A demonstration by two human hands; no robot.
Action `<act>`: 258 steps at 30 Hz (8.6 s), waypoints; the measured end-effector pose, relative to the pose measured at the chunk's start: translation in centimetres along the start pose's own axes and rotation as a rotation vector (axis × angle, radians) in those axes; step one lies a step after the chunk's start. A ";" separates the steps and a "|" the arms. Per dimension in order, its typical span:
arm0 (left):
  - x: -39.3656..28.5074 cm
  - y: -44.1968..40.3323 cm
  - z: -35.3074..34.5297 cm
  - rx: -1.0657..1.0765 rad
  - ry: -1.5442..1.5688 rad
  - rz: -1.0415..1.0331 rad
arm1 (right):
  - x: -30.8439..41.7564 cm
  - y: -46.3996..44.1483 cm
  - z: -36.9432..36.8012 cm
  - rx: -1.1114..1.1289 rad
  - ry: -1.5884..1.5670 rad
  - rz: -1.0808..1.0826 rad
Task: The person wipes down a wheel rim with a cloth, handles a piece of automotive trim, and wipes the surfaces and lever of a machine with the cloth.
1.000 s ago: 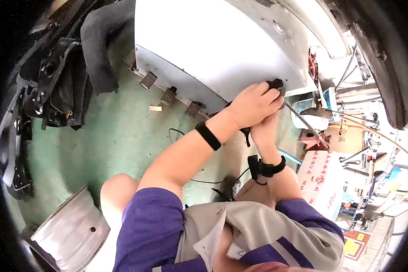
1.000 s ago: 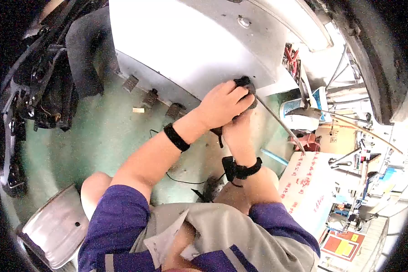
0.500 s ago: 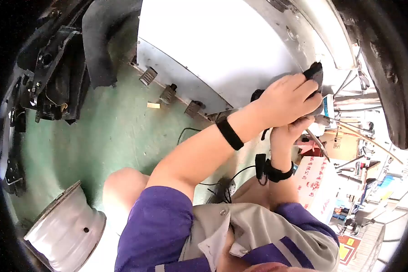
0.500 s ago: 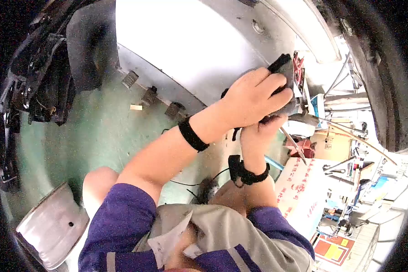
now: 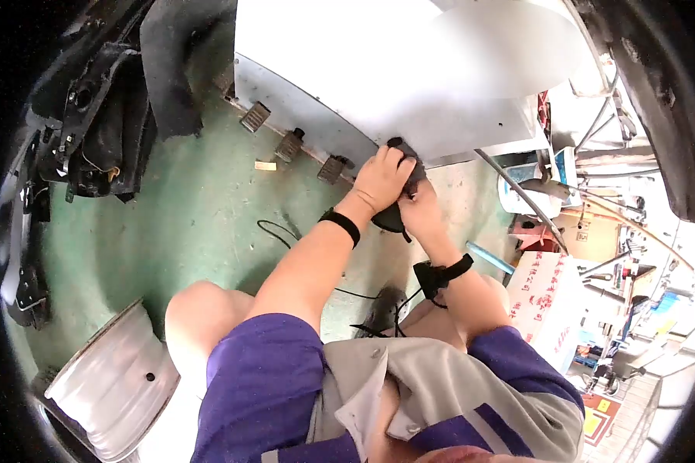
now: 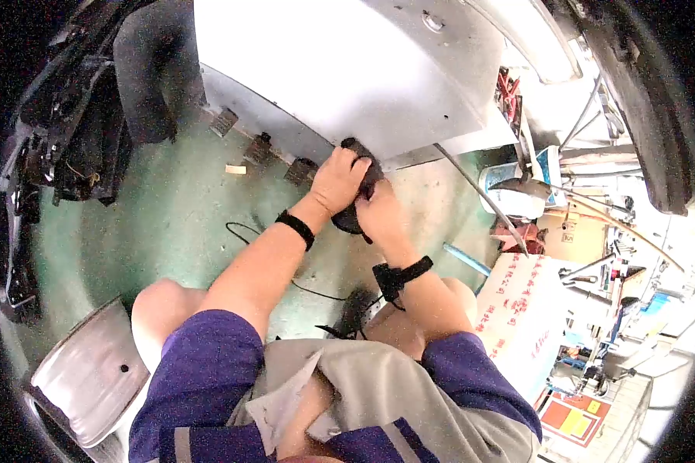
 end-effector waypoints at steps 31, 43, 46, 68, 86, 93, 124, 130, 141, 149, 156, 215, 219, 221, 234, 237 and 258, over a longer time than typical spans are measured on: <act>4.2 2.9 1.1 -0.232 -0.031 0.518 | 7.9 -1.3 0.1 0.111 0.166 0.544; -1.5 -8.4 10.7 -0.788 0.295 0.413 | 14.0 1.2 9.5 -0.384 0.283 0.642; -1.0 -7.1 9.2 -0.746 0.370 0.496 | 13.2 1.0 7.7 -0.334 0.355 0.704; 9.5 -3.8 9.2 -0.575 0.244 0.605 | 15.0 -5.3 -0.6 -0.075 0.424 0.786; 3.6 -3.1 6.7 -0.332 -0.039 0.490 | 11.6 -2.5 3.7 -0.013 0.416 0.699; 5.4 -3.5 6.7 -0.402 0.031 0.571 | 13.0 -3.9 2.4 -0.103 0.465 0.760; -0.6 -10.0 12.3 -0.917 0.292 0.268 | 18.5 -3.3 7.9 -0.425 0.844 0.976; 7.8 -10.5 18.6 -0.977 0.250 0.420 | 27.1 -7.9 1.7 -0.483 0.748 1.167; 15.7 -5.9 18.5 -1.003 0.338 0.744 | 32.5 -11.7 -4.3 -0.103 0.619 1.164; 3.7 -8.9 14.7 -0.831 0.203 0.336 | 24.4 -5.3 5.8 -0.306 0.635 1.017; 5.4 -13.1 23.0 -0.730 0.078 0.140 | 28.3 -7.4 5.3 -0.436 0.582 1.010; -2.7 -10.0 13.0 -0.617 0.893 0.549 | 12.9 2.6 17.4 -0.673 -0.028 0.538; -0.5 -9.5 16.2 -0.802 0.603 0.606 | 12.7 2.2 16.2 -0.528 -0.328 0.431; -0.1 -8.5 15.5 -0.825 0.552 0.714 | 11.8 1.6 14.8 -0.460 -0.255 0.404; 7.1 0.4 11.4 -1.317 1.148 1.123 | 16.9 -1.7 5.0 -0.021 -0.061 0.704; 8.7 -0.1 7.5 -1.245 1.474 1.195 | 18.5 -3.1 2.1 0.179 -0.001 0.721; 12.3 4.8 -6.6 -0.988 1.011 1.232 | 16.5 -5.0 -3.3 0.221 0.730 0.798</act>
Point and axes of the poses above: each hand's wrist, its own y-axis away from the middle knuckle, its own z-axis out of the back of the hand, x = y × z, the point moved 6 cm from there along -y, towards the middle knuckle, and after that the axes turned 2 degrees about y, right-handed, at the moved point
